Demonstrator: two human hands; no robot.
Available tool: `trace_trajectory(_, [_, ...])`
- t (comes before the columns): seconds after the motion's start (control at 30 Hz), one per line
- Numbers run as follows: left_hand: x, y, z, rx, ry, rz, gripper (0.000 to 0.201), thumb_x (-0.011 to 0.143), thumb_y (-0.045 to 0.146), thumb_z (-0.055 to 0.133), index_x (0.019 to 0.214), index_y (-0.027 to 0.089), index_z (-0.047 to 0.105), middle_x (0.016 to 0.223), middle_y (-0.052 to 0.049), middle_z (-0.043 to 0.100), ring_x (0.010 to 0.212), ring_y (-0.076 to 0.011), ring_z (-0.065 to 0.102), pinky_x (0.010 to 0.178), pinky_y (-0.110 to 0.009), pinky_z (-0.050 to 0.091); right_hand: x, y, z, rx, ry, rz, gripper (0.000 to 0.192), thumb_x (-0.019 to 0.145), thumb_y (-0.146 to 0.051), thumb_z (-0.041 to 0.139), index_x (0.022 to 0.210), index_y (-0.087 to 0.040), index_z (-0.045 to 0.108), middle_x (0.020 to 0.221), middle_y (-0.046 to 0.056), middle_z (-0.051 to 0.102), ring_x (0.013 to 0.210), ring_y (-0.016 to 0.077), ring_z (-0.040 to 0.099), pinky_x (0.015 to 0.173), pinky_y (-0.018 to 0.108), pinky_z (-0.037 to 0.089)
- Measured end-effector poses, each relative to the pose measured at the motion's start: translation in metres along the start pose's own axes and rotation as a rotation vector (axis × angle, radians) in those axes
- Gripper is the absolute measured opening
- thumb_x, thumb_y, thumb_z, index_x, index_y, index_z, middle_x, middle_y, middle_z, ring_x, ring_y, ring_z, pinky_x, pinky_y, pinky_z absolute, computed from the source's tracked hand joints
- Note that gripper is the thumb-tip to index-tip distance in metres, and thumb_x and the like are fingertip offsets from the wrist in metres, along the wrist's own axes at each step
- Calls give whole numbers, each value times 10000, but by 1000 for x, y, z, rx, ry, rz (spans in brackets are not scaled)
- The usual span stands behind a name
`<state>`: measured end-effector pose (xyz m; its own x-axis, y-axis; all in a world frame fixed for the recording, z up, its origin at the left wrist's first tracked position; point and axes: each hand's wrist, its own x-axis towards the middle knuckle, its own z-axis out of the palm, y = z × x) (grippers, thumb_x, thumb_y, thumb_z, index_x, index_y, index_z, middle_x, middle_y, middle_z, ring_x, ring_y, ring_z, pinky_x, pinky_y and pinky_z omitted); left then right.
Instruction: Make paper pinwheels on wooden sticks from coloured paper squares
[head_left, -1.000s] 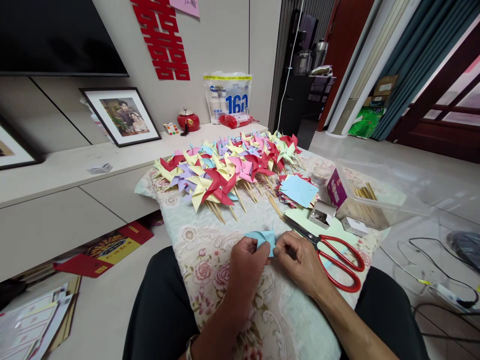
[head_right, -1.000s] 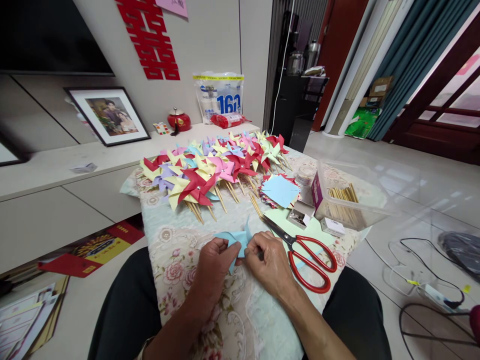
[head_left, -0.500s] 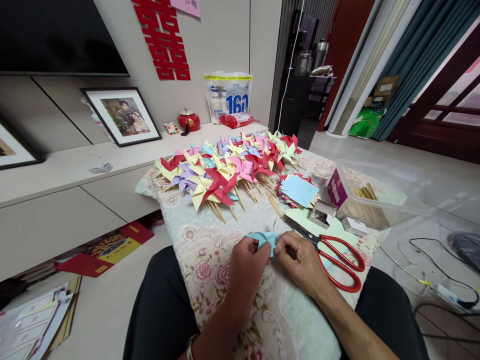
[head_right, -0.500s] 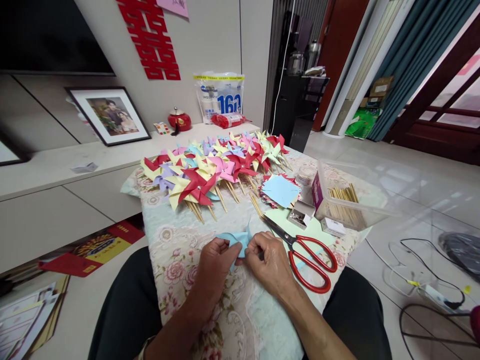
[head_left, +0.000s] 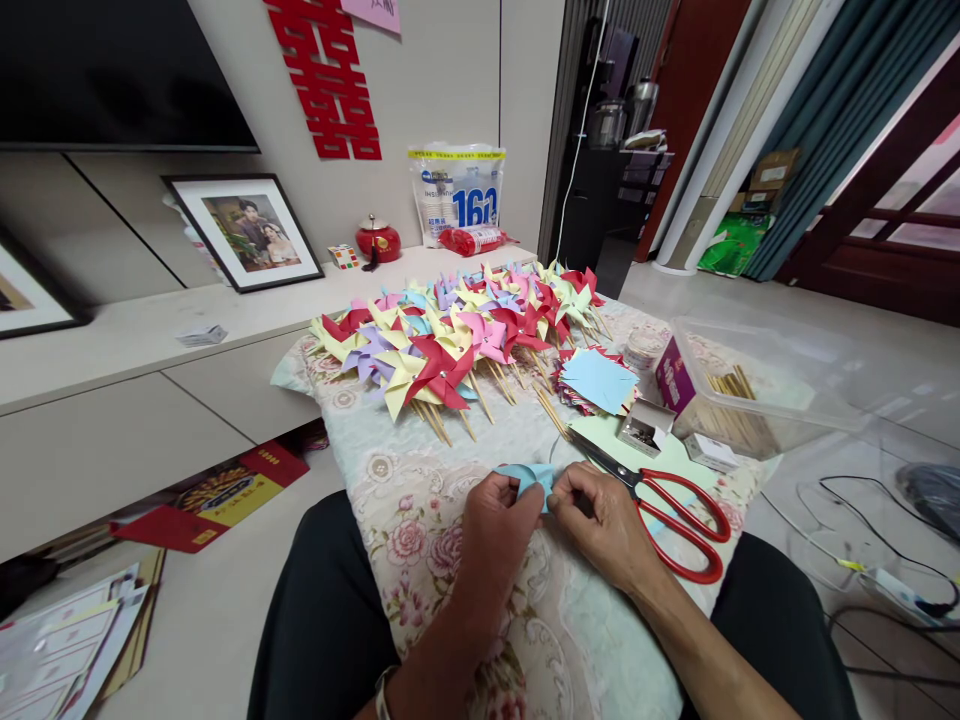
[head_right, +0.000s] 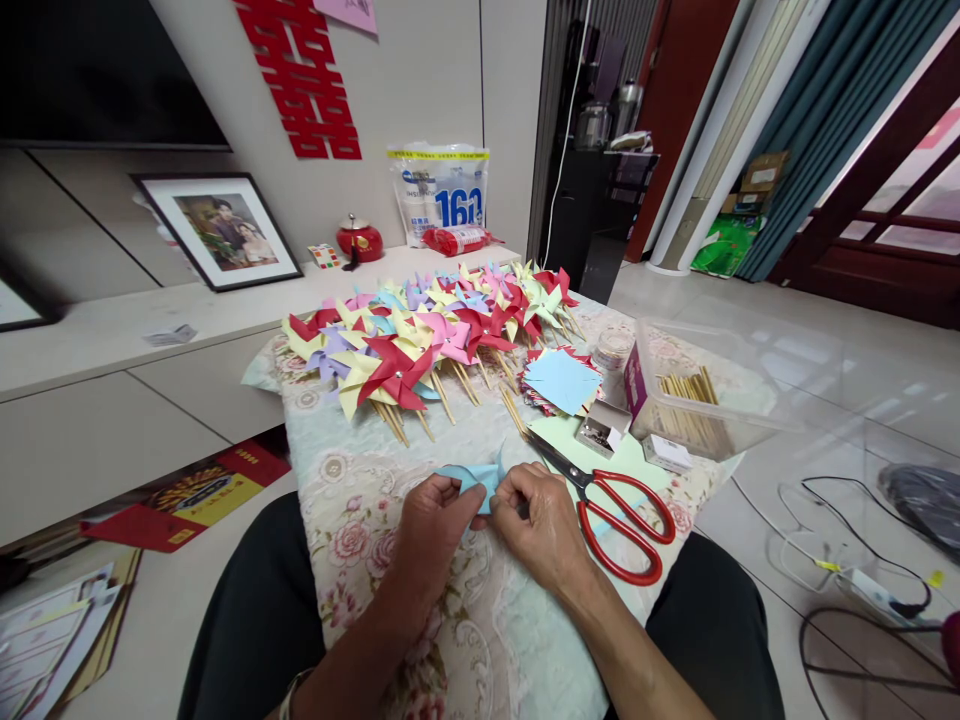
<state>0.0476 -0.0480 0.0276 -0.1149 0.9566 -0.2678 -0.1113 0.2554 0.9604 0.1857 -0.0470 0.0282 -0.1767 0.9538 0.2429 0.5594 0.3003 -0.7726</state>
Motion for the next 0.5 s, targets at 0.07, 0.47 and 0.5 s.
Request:
trace_trajectory(0.07, [0, -2, 0, 25, 7, 8, 80, 651, 239, 621, 616, 172, 594, 532, 57, 519, 533, -115, 495, 539, -227, 433, 1, 0, 0, 3, -2, 0, 185, 806, -202, 518, 623, -205, 489, 608, -24, 501, 627, 156, 485, 617, 277, 334])
trace_trajectory(0.47, [0, 0, -1, 98, 26, 48, 169, 684, 272, 621, 575, 199, 514, 507, 71, 455, 512, -112, 451, 505, -228, 379, 1, -3, -2, 34, -11, -18, 208, 835, -232, 554, 631, -206, 522, 612, -20, 527, 634, 161, 512, 628, 286, 368])
trace_trajectory(0.5, [0, 2, -1, 92, 30, 41, 169, 679, 271, 622, 572, 200, 514, 503, 71, 452, 507, -112, 461, 500, -224, 377, 1, -3, -3, 47, -2, -27, 203, 846, -244, 564, 648, -205, 543, 630, -13, 548, 657, 169, 530, 645, 293, 381])
